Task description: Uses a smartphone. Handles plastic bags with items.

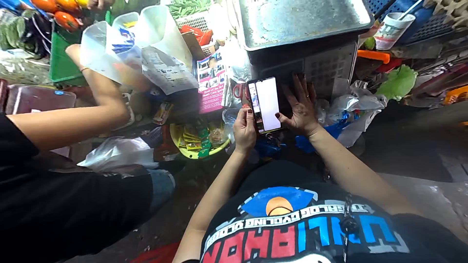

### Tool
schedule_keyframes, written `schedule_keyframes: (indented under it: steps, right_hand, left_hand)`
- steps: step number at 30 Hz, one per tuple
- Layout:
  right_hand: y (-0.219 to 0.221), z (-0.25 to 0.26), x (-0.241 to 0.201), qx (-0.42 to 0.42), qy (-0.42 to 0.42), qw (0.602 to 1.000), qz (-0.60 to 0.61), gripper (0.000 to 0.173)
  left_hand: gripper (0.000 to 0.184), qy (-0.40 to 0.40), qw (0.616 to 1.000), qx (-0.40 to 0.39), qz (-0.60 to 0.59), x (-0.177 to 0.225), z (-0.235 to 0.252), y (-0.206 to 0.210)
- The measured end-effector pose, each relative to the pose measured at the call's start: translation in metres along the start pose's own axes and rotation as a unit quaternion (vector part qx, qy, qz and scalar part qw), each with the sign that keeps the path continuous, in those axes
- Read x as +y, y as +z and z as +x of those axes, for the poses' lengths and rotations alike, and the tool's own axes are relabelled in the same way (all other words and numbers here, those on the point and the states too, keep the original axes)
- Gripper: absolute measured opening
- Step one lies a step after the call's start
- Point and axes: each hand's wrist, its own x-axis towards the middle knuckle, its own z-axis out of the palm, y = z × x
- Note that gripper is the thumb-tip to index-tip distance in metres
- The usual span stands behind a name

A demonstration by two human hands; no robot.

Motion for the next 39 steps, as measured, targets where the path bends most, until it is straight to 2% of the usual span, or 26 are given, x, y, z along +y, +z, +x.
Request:
schedule_keyframes:
  steps: [5, 13, 19, 23, 30, 35, 39]
  right_hand:
    - [-0.001, 0.001, 0.0, -0.025, -0.003, 1.0, -0.013, 0.083]
    - [-0.002, 0.002, -0.001, -0.02, -0.007, 0.999, -0.029, 0.084]
    - [-0.003, 0.002, -0.001, -0.017, -0.002, 1.0, -0.018, 0.087]
    - [-0.002, 0.002, -0.001, -0.012, -0.001, 1.0, -0.025, 0.082]
    - [-0.008, 0.002, -0.002, -0.04, -0.009, 0.999, 0.006, 0.111]
    - [-0.004, 0.001, -0.001, -0.02, 0.0, 1.0, -0.001, 0.085]
    - [-0.003, 0.002, -0.001, -0.016, 0.002, 1.0, -0.001, 0.08]
  left_hand:
    - [0.038, 0.003, 1.0, -0.01, 0.014, -0.004, 0.001, -0.002]
    - [0.034, -0.009, 1.0, -0.021, -0.001, 0.0, 0.001, -0.003]
    - [0.043, -0.011, 1.0, -0.022, 0.006, 0.004, 0.002, -0.003]
    - [0.046, -0.008, 0.999, -0.021, 0.03, 0.006, 0.001, -0.004]
    - [0.048, -0.011, 0.999, -0.018, 0.033, 0.006, 0.001, -0.004]
    - [0.043, 0.015, 1.0, -0.007, 0.023, -0.001, 0.004, -0.002]
    - [0.042, 0.015, 1.0, -0.009, 0.022, -0.001, 0.003, -0.002]
